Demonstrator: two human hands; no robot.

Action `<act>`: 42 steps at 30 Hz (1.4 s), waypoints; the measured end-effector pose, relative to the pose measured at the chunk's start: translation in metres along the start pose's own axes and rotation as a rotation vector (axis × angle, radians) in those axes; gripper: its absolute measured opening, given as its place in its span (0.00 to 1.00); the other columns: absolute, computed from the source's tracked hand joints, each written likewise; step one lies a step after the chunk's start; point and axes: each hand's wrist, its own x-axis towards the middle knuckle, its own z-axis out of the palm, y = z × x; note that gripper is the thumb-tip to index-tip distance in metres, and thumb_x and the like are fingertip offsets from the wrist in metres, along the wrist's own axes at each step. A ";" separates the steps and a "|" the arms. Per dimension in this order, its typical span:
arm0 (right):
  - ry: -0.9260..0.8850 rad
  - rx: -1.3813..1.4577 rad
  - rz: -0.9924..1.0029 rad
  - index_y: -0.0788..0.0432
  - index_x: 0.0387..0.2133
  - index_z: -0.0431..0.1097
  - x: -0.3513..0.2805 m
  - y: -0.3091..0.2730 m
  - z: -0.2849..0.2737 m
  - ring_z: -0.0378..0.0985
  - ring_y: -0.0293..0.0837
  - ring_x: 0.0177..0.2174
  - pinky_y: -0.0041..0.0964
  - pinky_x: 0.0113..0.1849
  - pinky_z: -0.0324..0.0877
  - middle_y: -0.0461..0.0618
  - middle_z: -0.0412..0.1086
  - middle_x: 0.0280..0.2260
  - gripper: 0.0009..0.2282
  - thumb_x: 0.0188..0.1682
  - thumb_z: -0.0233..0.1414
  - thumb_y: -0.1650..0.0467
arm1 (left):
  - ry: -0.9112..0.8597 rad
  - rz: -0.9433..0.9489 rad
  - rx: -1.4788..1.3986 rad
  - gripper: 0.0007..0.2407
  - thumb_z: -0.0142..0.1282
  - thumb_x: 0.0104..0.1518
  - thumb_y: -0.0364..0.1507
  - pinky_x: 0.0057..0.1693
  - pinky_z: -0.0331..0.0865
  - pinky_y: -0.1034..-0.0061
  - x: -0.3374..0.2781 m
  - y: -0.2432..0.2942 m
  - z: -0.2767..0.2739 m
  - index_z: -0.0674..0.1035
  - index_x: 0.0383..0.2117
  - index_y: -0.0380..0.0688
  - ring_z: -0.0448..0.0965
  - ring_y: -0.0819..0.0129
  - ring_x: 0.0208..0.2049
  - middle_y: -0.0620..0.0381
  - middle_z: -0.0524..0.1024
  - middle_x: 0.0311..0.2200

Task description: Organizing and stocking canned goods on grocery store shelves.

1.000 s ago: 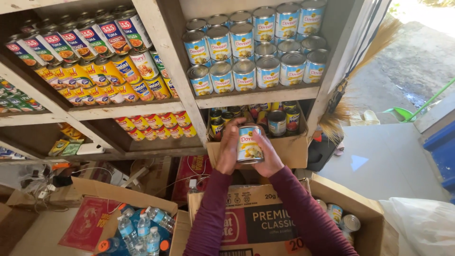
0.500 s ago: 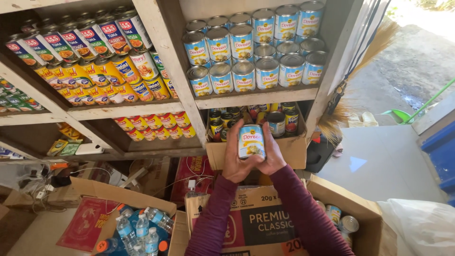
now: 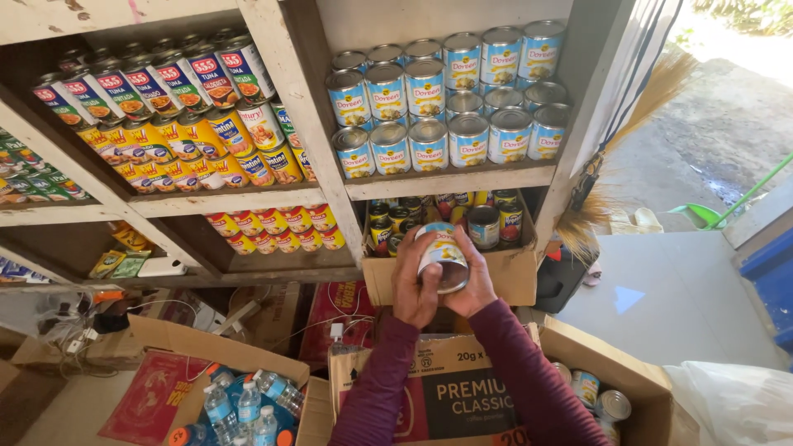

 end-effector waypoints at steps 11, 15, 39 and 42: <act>0.141 -0.864 -0.570 0.55 0.54 0.59 0.018 0.010 -0.035 0.75 0.39 0.44 0.37 0.45 0.73 0.48 0.68 0.46 0.21 0.59 0.35 0.54 | -0.125 -0.492 -0.506 0.26 0.53 0.60 0.35 0.60 0.68 0.68 0.022 0.028 -0.018 0.59 0.65 0.47 0.70 0.62 0.56 0.48 0.67 0.57; -0.027 -1.146 -0.769 0.62 0.53 0.61 0.013 0.018 -0.042 0.67 0.40 0.47 0.38 0.51 0.67 0.50 0.65 0.46 0.20 0.66 0.35 0.57 | -0.115 -0.442 -0.487 0.19 0.55 0.63 0.34 0.56 0.70 0.68 0.010 -0.007 -0.013 0.64 0.55 0.43 0.71 0.64 0.51 0.48 0.69 0.50; -0.264 -1.780 -0.906 0.60 0.63 0.45 -0.012 0.033 0.020 0.68 0.63 0.55 0.51 0.54 0.66 0.67 0.59 0.57 0.45 0.37 0.71 0.64 | 0.028 -0.736 -0.473 0.15 0.50 0.64 0.30 0.48 0.76 0.75 0.017 -0.044 -0.050 0.79 0.49 0.30 0.82 0.65 0.42 0.46 0.80 0.45; -0.182 -1.771 -0.818 0.59 0.58 0.52 -0.015 0.012 0.031 0.70 0.55 0.52 0.47 0.53 0.67 0.61 0.62 0.52 0.38 0.39 0.71 0.64 | -0.014 -0.581 -0.470 0.16 0.46 0.65 0.28 0.54 0.73 0.77 0.023 -0.018 -0.061 0.75 0.57 0.36 0.78 0.69 0.49 0.51 0.76 0.52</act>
